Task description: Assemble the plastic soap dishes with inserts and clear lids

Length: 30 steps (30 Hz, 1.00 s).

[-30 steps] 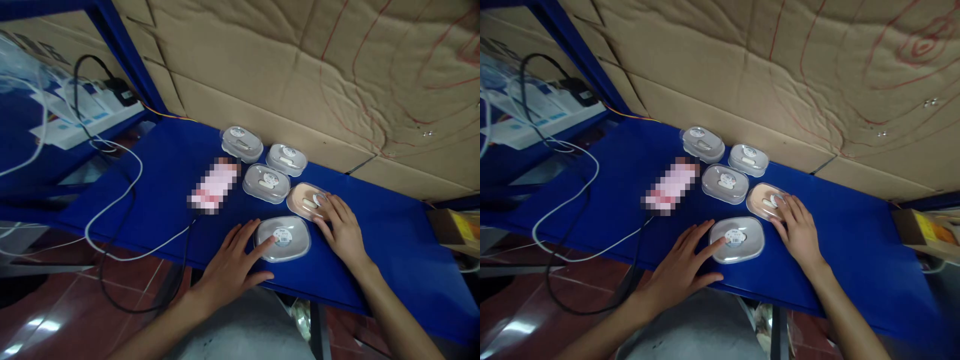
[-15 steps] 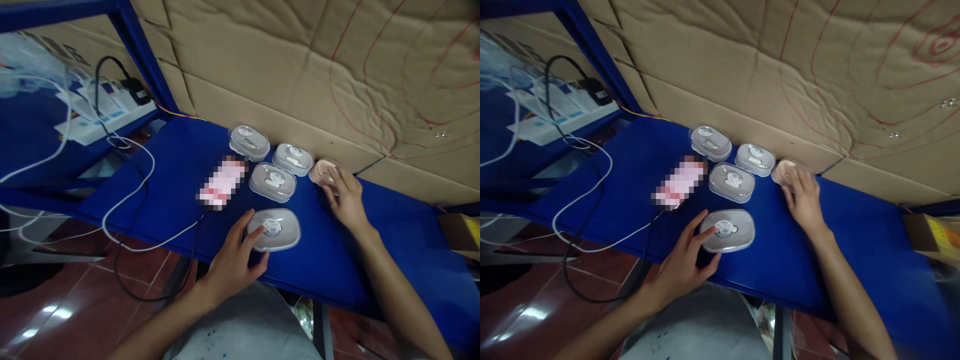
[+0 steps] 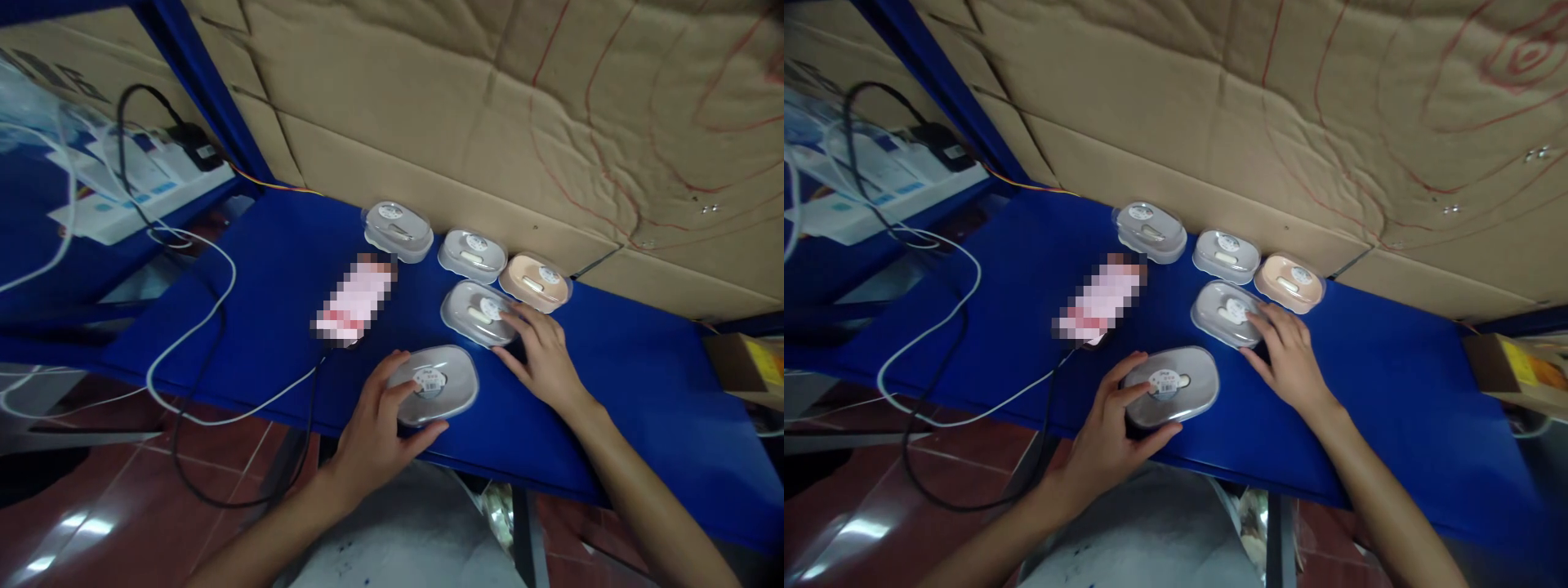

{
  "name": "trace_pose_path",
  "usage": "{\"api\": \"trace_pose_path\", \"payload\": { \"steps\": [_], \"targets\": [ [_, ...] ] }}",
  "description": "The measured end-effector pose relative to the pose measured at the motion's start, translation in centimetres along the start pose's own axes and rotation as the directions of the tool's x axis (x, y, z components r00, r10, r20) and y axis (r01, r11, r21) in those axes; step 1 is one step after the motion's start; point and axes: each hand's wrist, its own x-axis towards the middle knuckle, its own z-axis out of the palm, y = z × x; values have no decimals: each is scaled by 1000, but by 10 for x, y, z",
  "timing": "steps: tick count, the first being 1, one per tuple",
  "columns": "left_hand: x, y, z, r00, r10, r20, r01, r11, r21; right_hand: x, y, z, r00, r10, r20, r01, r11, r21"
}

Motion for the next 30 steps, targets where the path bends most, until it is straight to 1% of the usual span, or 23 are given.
{"api": "trace_pose_path", "payload": {
  "steps": [4, 6, 8, 9, 11, 12, 14, 17, 18, 20, 22, 24, 26, 28, 30],
  "targets": [
    [2, 0, 0, 1000, 7, 10, -7, 1000, -4, -29, 22, -13, 990, 140, -33, -143, 981, -132],
    [3, 2, -1, 1000, -4, 21, 4, 1000, 31, -32, 23, -20, 980, 196, -35, -199, 964, -176],
    [4, 4, -3, 999, -23, 40, 20, 997, 78, -23, 15, -24, 976, 216, -32, -218, 959, -183],
    [4, 5, -4, 998, -29, 53, 24, 995, 101, -15, 9, -25, 978, 206, -27, -207, 963, -171],
    [5, 7, -5, 996, -45, 78, 34, 990, 140, 12, -5, -24, 988, 155, -2, -154, 981, -121],
    [5, 8, -6, 995, -55, 85, 41, 987, 155, 28, -10, -20, 992, 124, 23, -121, 988, -93],
    [4, 8, -7, 994, -67, 82, 52, 984, 173, 64, -16, -9, 993, 102, 62, -99, 994, -50],
    [2, 7, -9, 997, -36, 64, 25, 985, 174, 110, -14, 15, 973, 183, 143, -176, 983, -58],
    [1, 6, -9, 998, -18, 62, 7, 985, 170, 120, -13, 22, 966, 196, 172, -187, 980, -66],
    [-1, 4, -9, 998, 13, 54, -21, 987, 159, 127, -17, 32, 966, 186, 178, -174, 982, -79],
    [-1, 3, -9, 999, 31, 41, -37, 987, 153, 119, -28, 33, 980, 137, 142, -126, 988, -85],
    [-1, 2, -9, 999, 41, 27, -45, 986, 158, 100, -42, 25, 989, 86, 123, -77, 994, -81],
    [-1, 2, -9, 999, 43, 20, -46, 986, 160, 77, -55, 10, 987, 43, 153, -35, 998, -56],
    [0, 3, -9, 999, 42, 23, -45, 987, 154, 57, -62, -11, 980, 3, 200, -1, 1000, -12],
    [1, 3, -10, 999, 46, 29, -50, 988, 145, 49, -63, -29, 972, -43, 233, 35, 999, 36]
  ]
}}
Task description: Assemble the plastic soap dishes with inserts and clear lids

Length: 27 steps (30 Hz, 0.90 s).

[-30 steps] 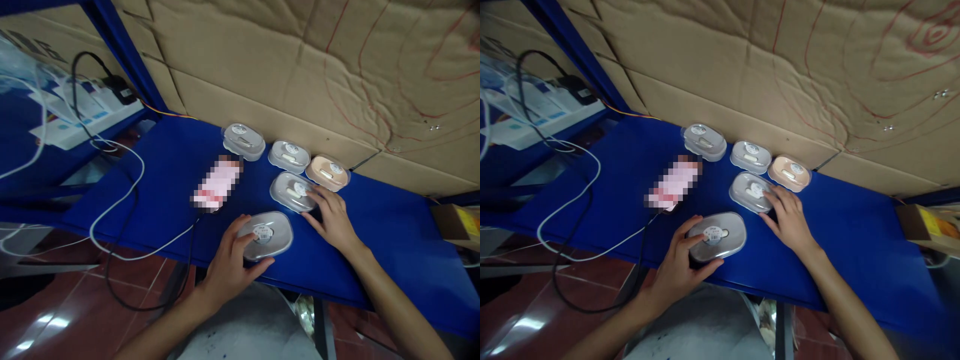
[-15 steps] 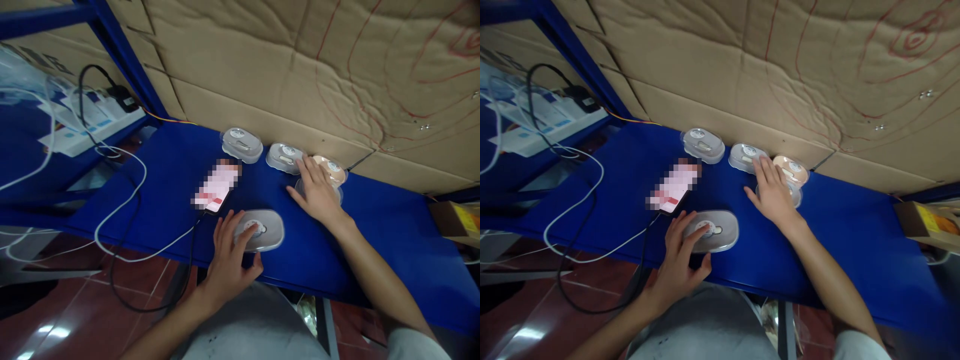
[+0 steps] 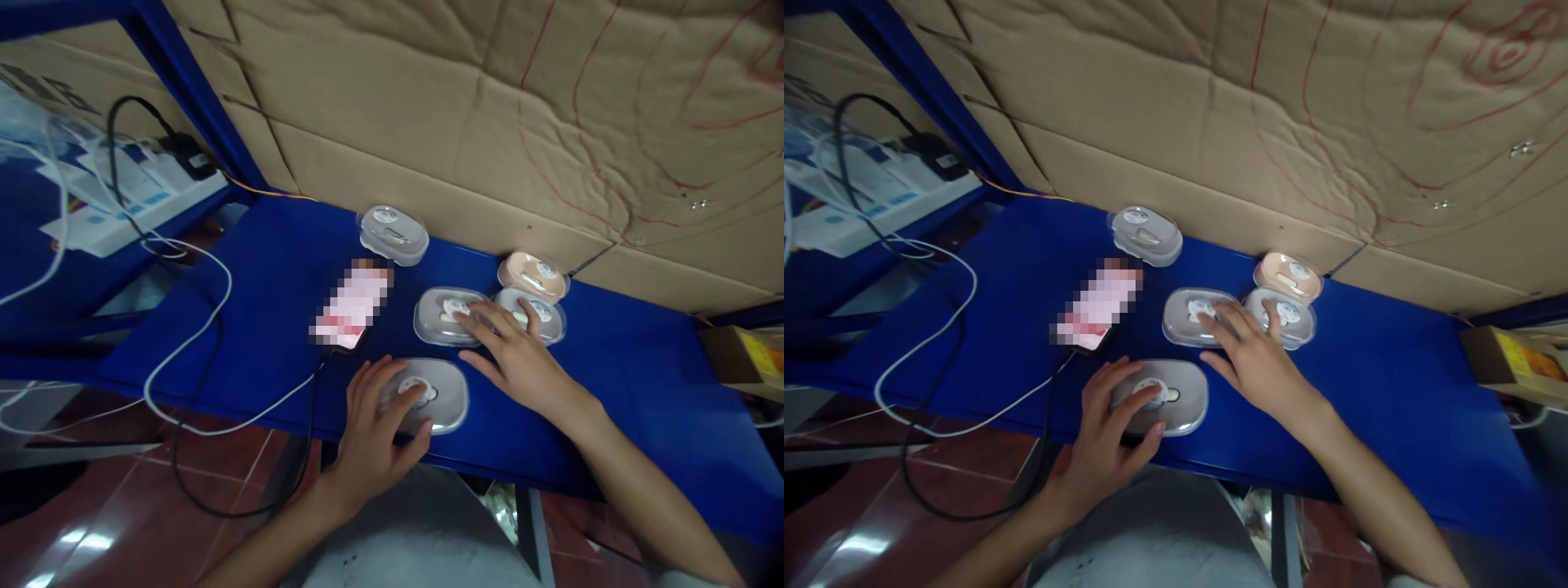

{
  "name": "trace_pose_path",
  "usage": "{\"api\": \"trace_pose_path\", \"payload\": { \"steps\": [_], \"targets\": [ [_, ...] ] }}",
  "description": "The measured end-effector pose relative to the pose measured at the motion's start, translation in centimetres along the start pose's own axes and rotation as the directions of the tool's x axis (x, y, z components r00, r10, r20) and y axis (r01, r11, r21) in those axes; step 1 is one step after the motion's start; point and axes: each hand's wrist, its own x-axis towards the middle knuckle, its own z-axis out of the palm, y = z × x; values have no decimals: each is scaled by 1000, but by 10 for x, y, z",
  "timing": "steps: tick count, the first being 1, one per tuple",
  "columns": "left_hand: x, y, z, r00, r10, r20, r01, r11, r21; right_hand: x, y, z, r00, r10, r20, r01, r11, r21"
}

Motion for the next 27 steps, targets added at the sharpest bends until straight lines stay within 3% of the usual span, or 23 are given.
{"api": "trace_pose_path", "payload": {
  "steps": [2, 5, 10, 13, 16, 22, 27],
  "targets": [
    [1, 0, 0, 1000, 8, 8, -8, 1000, -5, 5, 3, -12, 999, -35, 5, 35, 999, 27],
    [1, 1, 1, 1000, 15, 13, -14, 1000, -2, 47, 10, -14, 997, -78, -11, 79, 996, 44],
    [2, 1, 1, 999, 25, 20, -25, 1000, 18, 150, 14, 14, 994, -112, 5, 112, 993, 34],
    [1, 1, 1, 999, 23, 26, -23, 1000, 15, 187, 12, 29, 998, -58, 21, 58, 998, 11],
    [0, 1, 0, 999, 22, 27, -23, 1000, 12, 191, 17, 35, 1000, -18, 4, 18, 1000, 16],
    [-1, 1, 1, 999, 36, 35, -35, 999, -12, 165, 36, 27, 999, -47, 10, 46, 996, 73],
    [1, 2, 0, 998, 60, 27, -59, 998, -9, 181, 28, 26, 999, -40, 27, 38, 996, 86]
  ]
}}
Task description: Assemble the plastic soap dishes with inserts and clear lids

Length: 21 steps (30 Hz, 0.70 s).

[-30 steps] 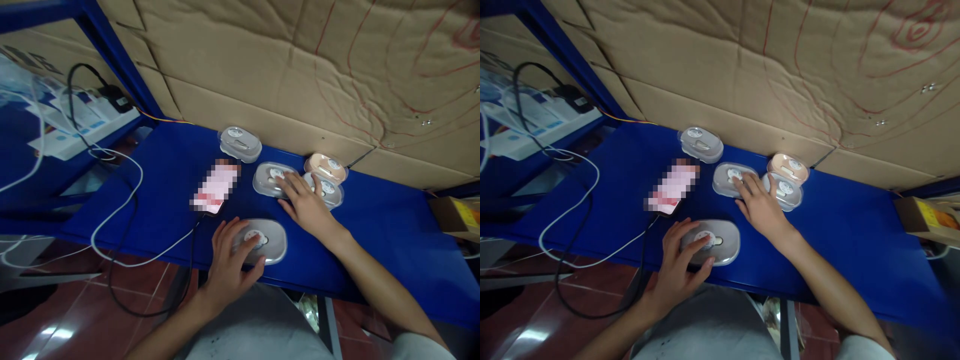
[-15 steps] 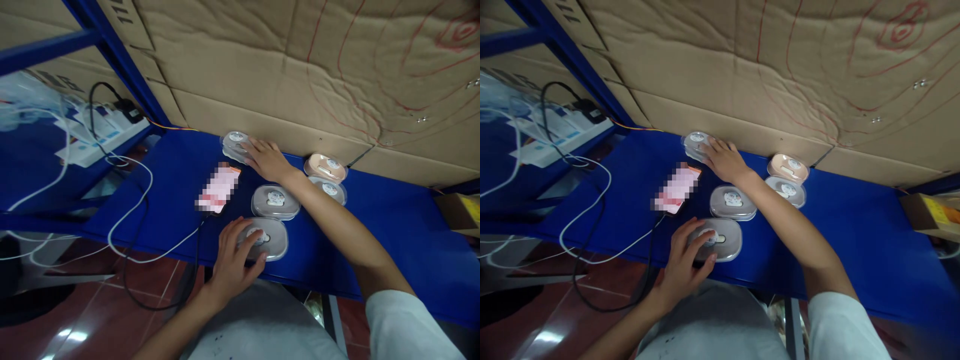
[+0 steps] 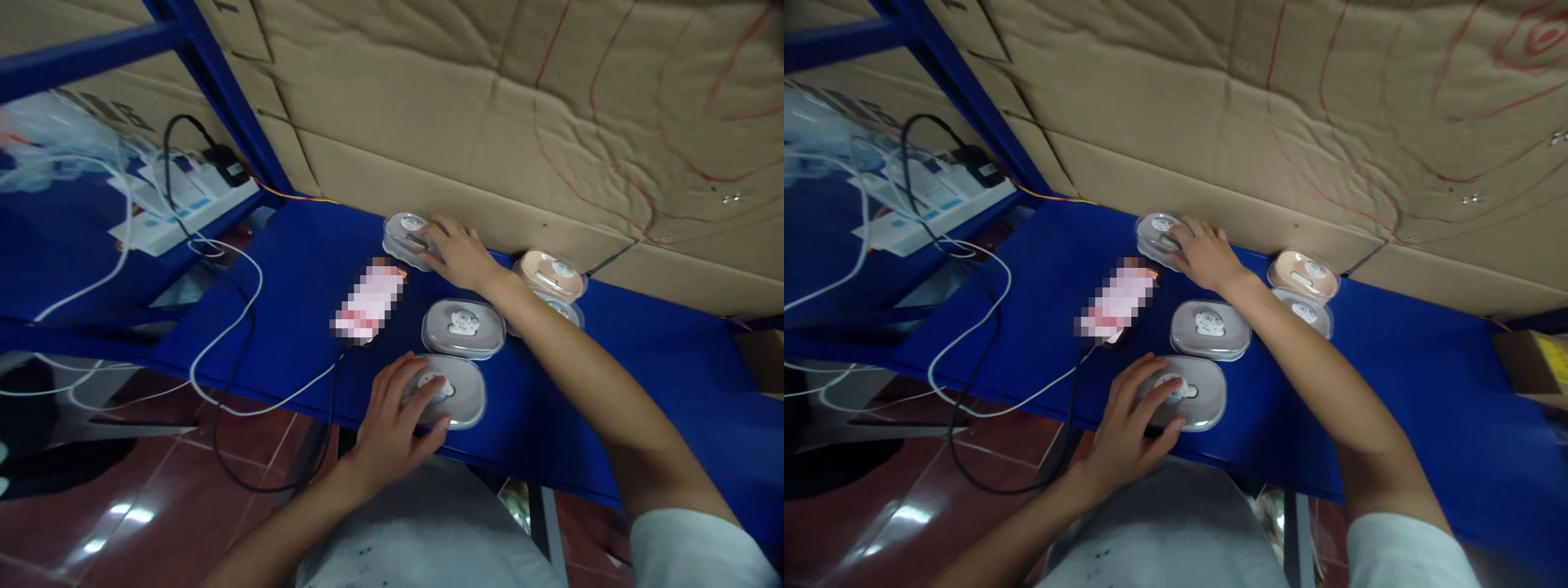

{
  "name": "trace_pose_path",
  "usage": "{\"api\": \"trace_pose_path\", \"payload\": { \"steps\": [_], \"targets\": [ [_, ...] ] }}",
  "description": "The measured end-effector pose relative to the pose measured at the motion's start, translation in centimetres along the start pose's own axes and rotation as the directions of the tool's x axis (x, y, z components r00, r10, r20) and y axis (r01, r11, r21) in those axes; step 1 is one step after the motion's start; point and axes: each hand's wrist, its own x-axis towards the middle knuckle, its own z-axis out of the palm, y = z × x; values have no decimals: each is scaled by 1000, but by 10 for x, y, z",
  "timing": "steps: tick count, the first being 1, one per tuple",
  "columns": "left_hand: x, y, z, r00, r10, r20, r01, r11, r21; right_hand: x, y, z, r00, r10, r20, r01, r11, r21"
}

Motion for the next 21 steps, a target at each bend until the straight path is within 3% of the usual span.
{"api": "trace_pose_path", "payload": {
  "steps": [7, 13, 21],
  "targets": [
    [1, 0, -1, 1000, 8, -9, -8, 1000, -10, 39, -5, 23, 997, 29, 65, -26, 999, -46],
    [1, 0, -1, 1000, 21, -5, -21, 1000, -17, 41, 9, 35, 997, -66, 46, 69, 996, -51],
    [1, 1, -2, 1000, 15, 3, -15, 1000, -10, 43, 22, 31, 987, -147, 68, 146, 989, 13]
  ]
}}
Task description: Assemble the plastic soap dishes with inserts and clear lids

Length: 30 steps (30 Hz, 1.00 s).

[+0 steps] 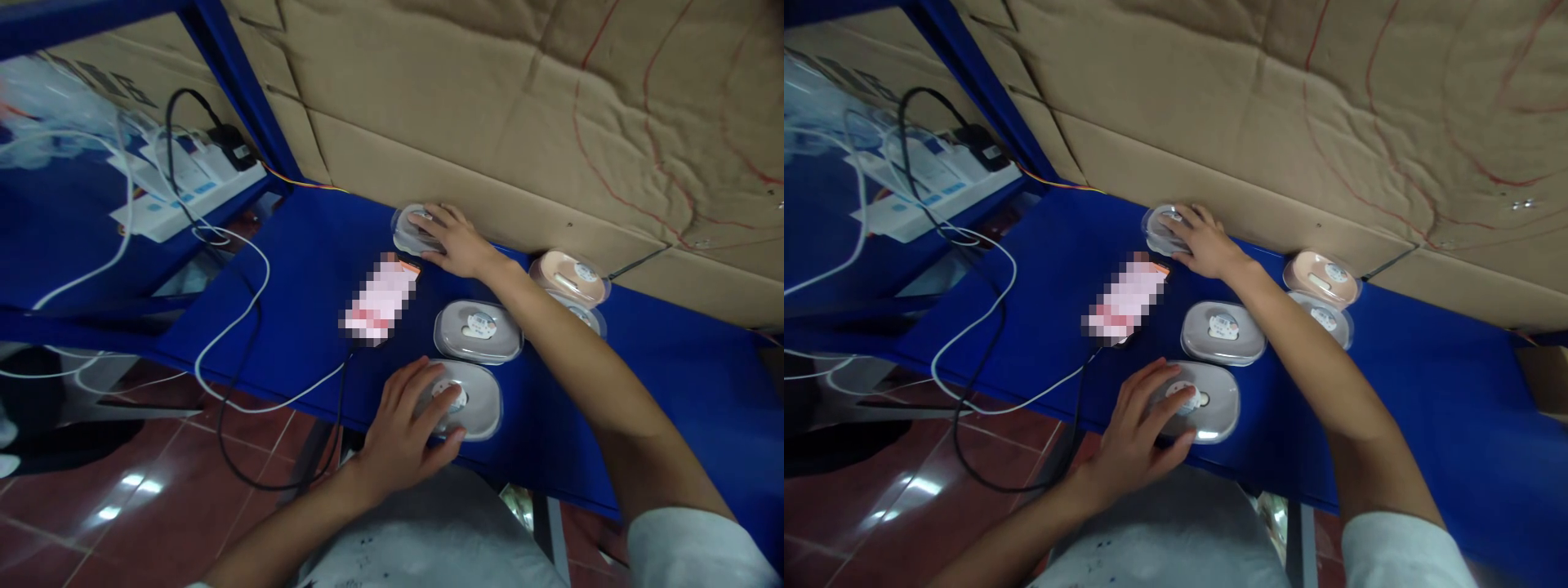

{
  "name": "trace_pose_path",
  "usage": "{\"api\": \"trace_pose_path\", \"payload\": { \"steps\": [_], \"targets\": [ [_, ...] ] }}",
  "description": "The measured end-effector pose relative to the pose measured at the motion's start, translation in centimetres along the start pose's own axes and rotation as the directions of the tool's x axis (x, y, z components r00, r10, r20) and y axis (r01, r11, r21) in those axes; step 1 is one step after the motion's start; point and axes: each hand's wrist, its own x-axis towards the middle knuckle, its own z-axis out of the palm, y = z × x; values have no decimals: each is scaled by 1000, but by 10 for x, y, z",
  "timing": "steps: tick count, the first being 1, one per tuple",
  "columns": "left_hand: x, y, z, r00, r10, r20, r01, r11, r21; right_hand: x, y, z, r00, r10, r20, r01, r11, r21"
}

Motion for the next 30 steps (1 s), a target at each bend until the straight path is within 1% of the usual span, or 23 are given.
{"api": "trace_pose_path", "payload": {
  "steps": [4, 8, 13, 17, 22, 27, 30],
  "targets": [
    [0, 0, -1, 1000, 4, 14, -4, 1000, 14, 4, -3, -1, 1000, -23, 12, 24, 1000, -14],
    [0, 0, -1, 1000, 6, 20, -6, 1000, 14, 6, -3, 6, 999, -36, 30, 36, 999, 1],
    [0, -1, -1, 1000, 9, 19, -9, 1000, 3, 6, 9, 17, 997, -64, -45, 67, 996, 59],
    [1, 0, -2, 1000, 8, 17, -8, 1000, 2, -1, 20, 16, 991, -70, -113, 81, 992, 97],
    [2, 0, -2, 1000, 13, 23, -14, 1000, 3, -14, 27, 15, 992, -29, -125, 44, 992, 115],
    [0, 0, -1, 999, 26, 24, -26, 1000, 9, -17, 30, 19, 985, -52, -166, 75, 988, 135],
    [0, -1, 0, 999, 26, 29, -26, 1000, 5, -20, 29, 19, 985, -53, -161, 74, 989, 126]
  ]
}}
